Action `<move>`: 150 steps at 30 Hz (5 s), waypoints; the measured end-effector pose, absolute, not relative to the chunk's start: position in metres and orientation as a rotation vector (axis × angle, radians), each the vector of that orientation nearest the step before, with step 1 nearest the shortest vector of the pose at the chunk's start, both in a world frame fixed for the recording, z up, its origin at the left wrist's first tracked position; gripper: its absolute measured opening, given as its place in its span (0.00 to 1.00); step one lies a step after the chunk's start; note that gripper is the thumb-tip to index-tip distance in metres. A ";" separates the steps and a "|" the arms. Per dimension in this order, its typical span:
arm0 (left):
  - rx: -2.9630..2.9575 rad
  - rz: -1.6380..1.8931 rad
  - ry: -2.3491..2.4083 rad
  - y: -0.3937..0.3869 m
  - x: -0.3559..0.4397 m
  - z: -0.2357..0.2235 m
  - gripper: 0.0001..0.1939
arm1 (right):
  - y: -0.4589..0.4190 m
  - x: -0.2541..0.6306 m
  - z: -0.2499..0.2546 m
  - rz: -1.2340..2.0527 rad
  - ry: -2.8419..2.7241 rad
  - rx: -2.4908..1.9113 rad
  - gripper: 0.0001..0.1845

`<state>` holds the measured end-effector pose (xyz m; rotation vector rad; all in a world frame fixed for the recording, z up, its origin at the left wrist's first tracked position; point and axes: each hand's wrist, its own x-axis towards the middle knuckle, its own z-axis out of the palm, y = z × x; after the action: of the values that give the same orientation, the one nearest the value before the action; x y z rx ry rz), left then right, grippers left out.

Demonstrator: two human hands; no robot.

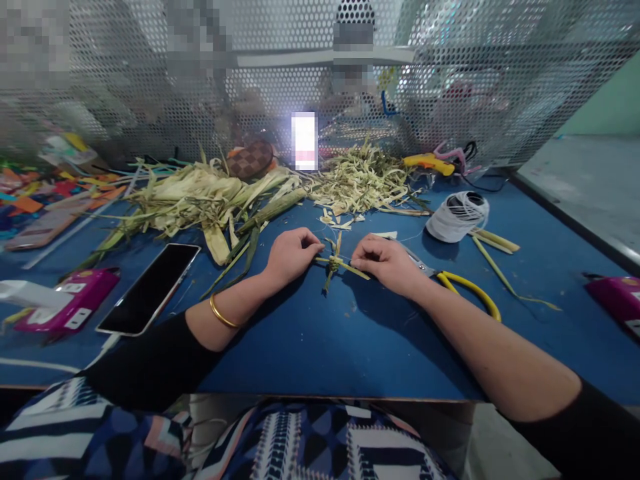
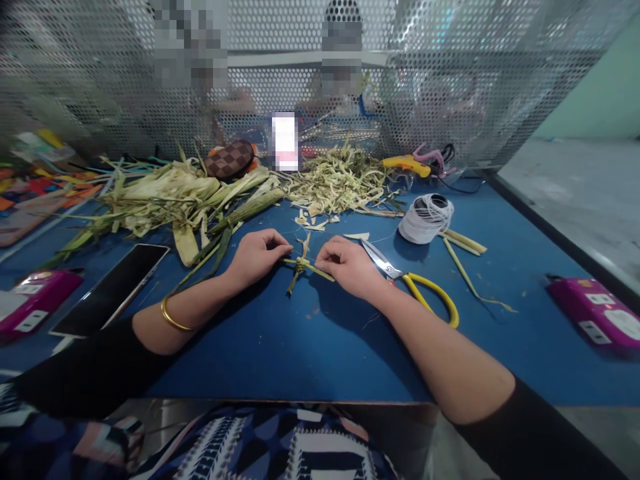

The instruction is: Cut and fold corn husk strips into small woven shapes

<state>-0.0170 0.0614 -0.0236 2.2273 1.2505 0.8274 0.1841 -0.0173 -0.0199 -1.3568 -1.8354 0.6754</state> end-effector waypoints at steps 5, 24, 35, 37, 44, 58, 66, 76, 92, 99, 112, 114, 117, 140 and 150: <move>2.240 0.779 1.272 0.060 -0.016 -0.022 0.07 | -0.022 0.179 -0.013 0.691 -1.887 -1.134 0.10; 1.477 0.558 0.741 0.043 -0.013 -0.004 0.08 | -0.026 0.170 -0.014 1.119 -1.734 -1.098 0.09; 1.690 0.686 0.787 0.043 -0.014 -0.007 0.07 | -0.026 0.169 -0.013 1.091 -1.725 -1.165 0.11; 1.643 0.873 0.858 0.043 -0.015 -0.005 0.09 | -0.025 0.170 -0.013 1.078 -1.638 -1.134 0.13; 1.132 1.121 1.208 0.022 -0.013 0.003 0.10 | -0.026 0.173 -0.009 1.092 -1.345 -0.978 0.11; 1.101 0.650 0.937 0.008 -0.005 0.008 0.08 | -0.032 0.171 -0.005 1.112 -1.341 -0.893 0.09; 1.367 0.603 1.012 0.011 -0.012 0.007 0.07 | -0.024 0.187 -0.003 0.483 -1.254 -1.365 0.10; 1.556 0.476 0.963 -0.002 -0.009 0.007 0.09 | -0.029 0.163 -0.011 0.837 -1.599 -1.411 0.11; 1.285 0.453 0.950 0.004 -0.009 0.007 0.06 | -0.029 0.166 -0.008 1.080 -1.168 -1.247 0.12; 1.335 0.497 1.041 0.005 -0.012 0.013 0.07 | -0.026 0.176 -0.015 0.464 -1.381 -1.555 0.07; 1.480 0.445 1.095 0.005 -0.014 0.023 0.09 | -0.032 0.165 -0.018 0.206 -2.214 -1.235 0.06; 1.474 0.413 1.062 0.008 -0.017 0.024 0.09 | -0.031 0.166 -0.015 0.233 -2.202 -1.236 0.08; 1.444 0.343 0.986 0.013 -0.021 0.024 0.09 | -0.031 0.168 -0.009 0.373 -2.148 -1.243 0.11; 1.282 0.696 1.056 0.024 -0.015 0.009 0.07 | -0.123 0.249 0.002 -0.036 -1.994 -2.380 0.12; 1.184 0.725 1.084 0.042 -0.001 0.020 0.07 | -0.107 0.267 0.004 0.256 -1.853 -2.351 0.24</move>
<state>-0.0015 0.0418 0.0203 1.1842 1.0838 0.7251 0.2672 -0.1070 0.0039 -2.3509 -1.8529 0.2563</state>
